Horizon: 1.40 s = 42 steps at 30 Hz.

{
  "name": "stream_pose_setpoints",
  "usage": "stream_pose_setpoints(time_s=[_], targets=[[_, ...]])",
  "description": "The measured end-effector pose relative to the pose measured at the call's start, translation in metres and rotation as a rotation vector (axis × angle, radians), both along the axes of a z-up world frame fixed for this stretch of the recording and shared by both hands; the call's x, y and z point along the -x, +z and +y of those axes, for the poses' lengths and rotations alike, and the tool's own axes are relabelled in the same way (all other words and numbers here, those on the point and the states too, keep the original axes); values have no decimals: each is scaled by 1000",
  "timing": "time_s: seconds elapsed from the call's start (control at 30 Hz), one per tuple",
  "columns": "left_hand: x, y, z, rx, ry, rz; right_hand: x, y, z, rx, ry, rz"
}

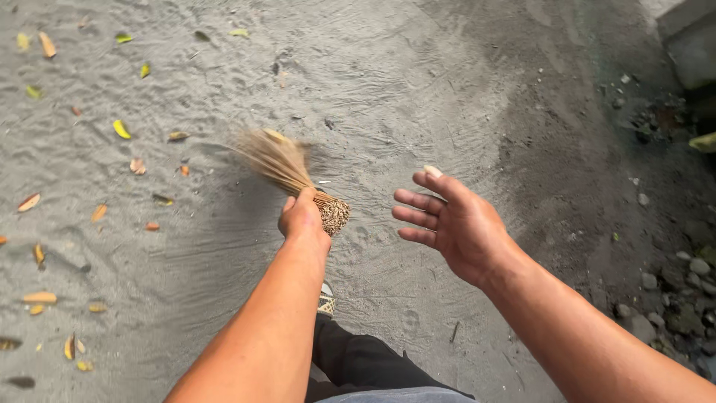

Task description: The person sweeps dry leaves and debris across a sandy ground surface using a hand-held broom.

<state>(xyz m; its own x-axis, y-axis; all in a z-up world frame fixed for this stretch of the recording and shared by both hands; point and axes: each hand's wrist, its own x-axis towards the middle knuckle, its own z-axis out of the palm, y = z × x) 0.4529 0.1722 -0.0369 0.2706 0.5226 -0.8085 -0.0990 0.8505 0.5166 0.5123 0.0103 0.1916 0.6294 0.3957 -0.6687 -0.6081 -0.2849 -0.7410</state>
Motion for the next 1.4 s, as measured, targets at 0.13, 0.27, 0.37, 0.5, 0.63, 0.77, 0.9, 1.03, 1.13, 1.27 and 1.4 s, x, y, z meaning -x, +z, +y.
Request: stream_pose_setpoints(time_s=[0.13, 0.27, 0.37, 0.5, 0.63, 0.77, 0.9, 1.03, 1.13, 1.27, 1.4], targets=[[13, 50, -2, -159, 31, 189, 2, 1, 9, 15, -15, 22], [34, 84, -24, -37, -41, 143, 7, -2, 23, -30, 5, 65], [54, 60, -21, 30, -42, -33, 10, -2, 37, -9, 39, 71], [85, 3, 17, 108, -14, -71, 16, -2, 49, -2, 97, 58], [143, -7, 79, 12, 265, 163, 17, -2, 49, -9, 134, 61], [172, 23, 96, -143, 389, 246, 29, -5, 56, 13, 133, 73], [178, 51, 83, -119, 278, 271, 45, -10, 77, -2, 174, 101], [182, 33, 87, 69, 193, 3, 61, -5, 115, -75, 234, 105], [175, -7, 115, 235, 165, -187, 65, 4, 141, -71, 258, 69], [184, -39, 172, 167, 119, -95, 68, 11, 162, -32, 245, 26], [203, -6, 217, 100, 276, 62, 78, 15, 176, 35, 229, 6]])
